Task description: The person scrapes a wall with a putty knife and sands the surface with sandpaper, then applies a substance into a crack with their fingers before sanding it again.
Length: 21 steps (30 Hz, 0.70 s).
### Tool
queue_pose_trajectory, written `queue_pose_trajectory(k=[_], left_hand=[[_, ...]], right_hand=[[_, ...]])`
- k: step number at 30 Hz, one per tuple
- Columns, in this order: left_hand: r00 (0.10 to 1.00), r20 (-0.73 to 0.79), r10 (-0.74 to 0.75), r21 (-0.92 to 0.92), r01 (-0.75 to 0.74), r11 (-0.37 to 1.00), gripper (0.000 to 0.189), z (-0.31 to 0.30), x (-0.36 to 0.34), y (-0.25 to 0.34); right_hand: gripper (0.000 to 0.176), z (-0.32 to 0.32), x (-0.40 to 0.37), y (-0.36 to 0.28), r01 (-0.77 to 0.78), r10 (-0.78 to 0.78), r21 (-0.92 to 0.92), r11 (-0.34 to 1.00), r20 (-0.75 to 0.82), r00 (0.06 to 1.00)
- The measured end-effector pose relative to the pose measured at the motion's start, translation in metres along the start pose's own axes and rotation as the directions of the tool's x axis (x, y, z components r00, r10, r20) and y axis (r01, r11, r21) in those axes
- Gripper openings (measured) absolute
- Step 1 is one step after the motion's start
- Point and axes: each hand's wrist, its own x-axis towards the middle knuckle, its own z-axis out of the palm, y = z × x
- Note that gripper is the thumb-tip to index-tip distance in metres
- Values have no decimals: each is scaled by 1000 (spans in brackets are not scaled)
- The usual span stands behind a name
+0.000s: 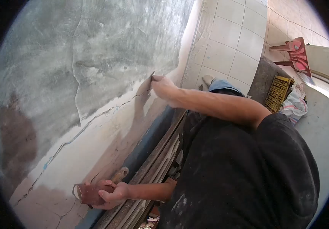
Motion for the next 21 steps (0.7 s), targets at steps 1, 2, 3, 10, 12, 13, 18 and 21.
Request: queue_pose_trajectory(k=[1, 2, 3, 10, 12, 13, 18, 21], left_hand=[[1000, -6, -4, 0, 4, 1000, 55, 1, -1, 2], [1000, -5, -8, 7, 8, 1000, 56, -1, -1, 5], [1000, -1, -10, 17, 10, 1000, 56, -2, 0, 7], [1000, 20, -11, 23, 10, 1000, 57, 1, 0, 11], [1000, 29, 10, 9, -11, 1000, 57, 0, 3, 10], [999, 30, 21, -1, -21, 1000, 56, -1, 2, 6], [1000, 13, 10, -23, -9, 1000, 54, -3, 0, 2], [1000, 24, 9, -27, -9, 1000, 54, -4, 1, 3]], right_hand=[[32, 3, -9, -2, 83, -83, -47, 995, 0, 997], [33, 4, -12, -1, 65, -65, -39, 997, 10, 998], [33, 3, -13, -2, 57, -56, -36, 998, 22, 998], [36, 6, -51, -12, 292, -270, -152, 944, 151, 951], [41, 18, -43, 21, 721, -713, -141, 678, 108, 692], [44, 13, -51, 13, 744, -728, -175, 645, 154, 668], [53, -17, -56, -2, 827, -819, -516, 222, 361, 446], [52, -19, -41, -5, 872, -886, -482, 89, 361, 290]])
